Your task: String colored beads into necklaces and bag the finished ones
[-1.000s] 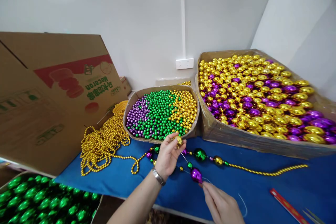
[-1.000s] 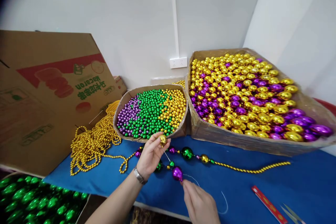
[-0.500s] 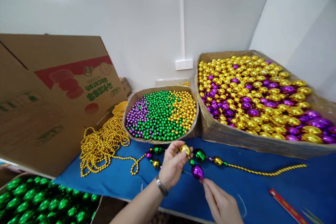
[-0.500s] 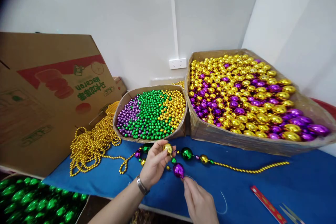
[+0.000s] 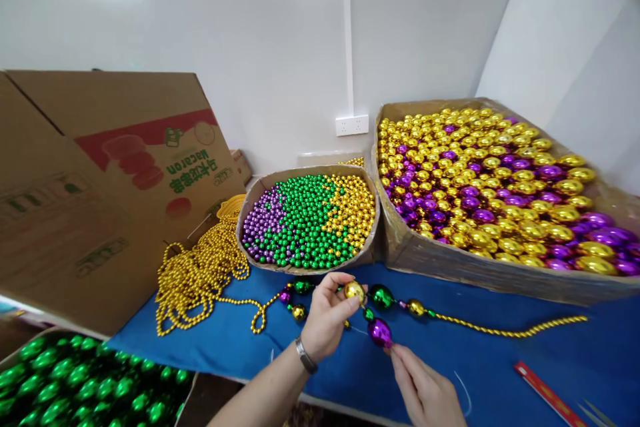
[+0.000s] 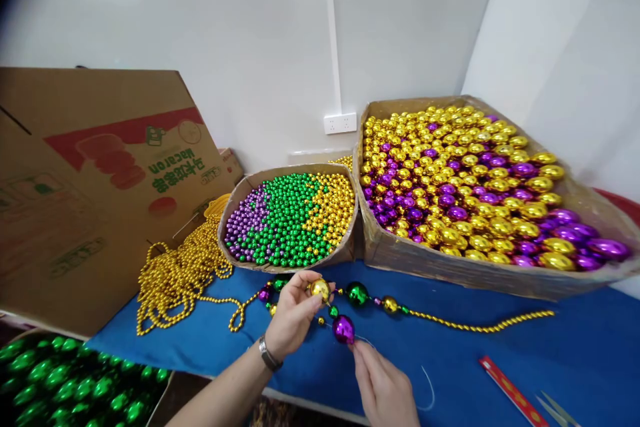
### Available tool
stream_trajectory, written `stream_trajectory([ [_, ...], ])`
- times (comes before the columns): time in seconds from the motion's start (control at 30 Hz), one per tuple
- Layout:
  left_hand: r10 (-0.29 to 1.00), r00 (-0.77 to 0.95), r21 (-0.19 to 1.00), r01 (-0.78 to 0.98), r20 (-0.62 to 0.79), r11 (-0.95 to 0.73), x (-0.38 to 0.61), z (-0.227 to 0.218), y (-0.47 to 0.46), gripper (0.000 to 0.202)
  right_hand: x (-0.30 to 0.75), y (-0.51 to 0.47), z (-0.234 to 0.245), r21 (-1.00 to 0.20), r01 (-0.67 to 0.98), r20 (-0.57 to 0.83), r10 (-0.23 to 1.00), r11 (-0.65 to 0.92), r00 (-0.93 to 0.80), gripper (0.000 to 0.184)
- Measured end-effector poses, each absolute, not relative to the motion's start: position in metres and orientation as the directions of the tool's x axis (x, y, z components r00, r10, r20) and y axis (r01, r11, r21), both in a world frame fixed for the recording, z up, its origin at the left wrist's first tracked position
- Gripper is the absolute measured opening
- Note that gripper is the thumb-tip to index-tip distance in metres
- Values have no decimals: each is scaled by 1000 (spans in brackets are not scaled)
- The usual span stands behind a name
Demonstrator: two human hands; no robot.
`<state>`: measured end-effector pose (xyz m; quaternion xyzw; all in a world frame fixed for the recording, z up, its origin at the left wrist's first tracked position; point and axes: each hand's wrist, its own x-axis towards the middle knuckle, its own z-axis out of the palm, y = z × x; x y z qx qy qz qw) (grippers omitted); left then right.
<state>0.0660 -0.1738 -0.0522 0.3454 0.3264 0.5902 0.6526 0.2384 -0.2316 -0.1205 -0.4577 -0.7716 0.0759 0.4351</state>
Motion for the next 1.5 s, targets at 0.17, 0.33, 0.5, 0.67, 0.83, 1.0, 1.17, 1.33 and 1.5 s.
stream_trajectory([
  [0.17, 993, 114, 824, -559, -38, 95, 66, -50, -175, 34, 238, -234, -117, -532, 628, 607, 773, 568, -184, 31],
  [0.33, 993, 111, 834, -545, -31, 87, 65, -51, -175, 34, 234, -238, -106, -655, 570, 492, 852, 497, -179, 30],
  [0.5, 987, 145, 800, -582, -70, 142, 63, -52, -175, 30, 235, -240, -106, -619, 579, 536, 824, 530, -181, 29],
  [0.67, 993, 115, 836, -544, -11, 72, 65, -51, -179, 31, 235, -243, -107, -649, 583, 470, 860, 489, -198, 28],
  [0.83, 990, 125, 816, -563, -70, 129, 64, -52, -178, 29, 234, -244, -105, -633, 584, 504, 843, 509, -188, 26],
  [1.0, 991, 127, 823, -558, -42, 107, 63, -53, -182, 30, 237, -247, -110, -617, 600, 505, 841, 509, -194, 27],
  [1.17, 984, 166, 841, -540, 68, 33, 63, -49, -188, 35, 239, -246, -117, -579, 629, 537, 823, 518, -184, 29],
  [1.33, 994, 104, 800, -599, 19, 47, 70, -50, -196, 33, 246, -250, -128, -527, 651, 580, 791, 547, -195, 31],
  [1.5, 997, 64, 795, -606, 37, 10, 84, -69, -211, 36, 264, -259, -149, -509, 657, 570, 790, 556, -227, 34],
])
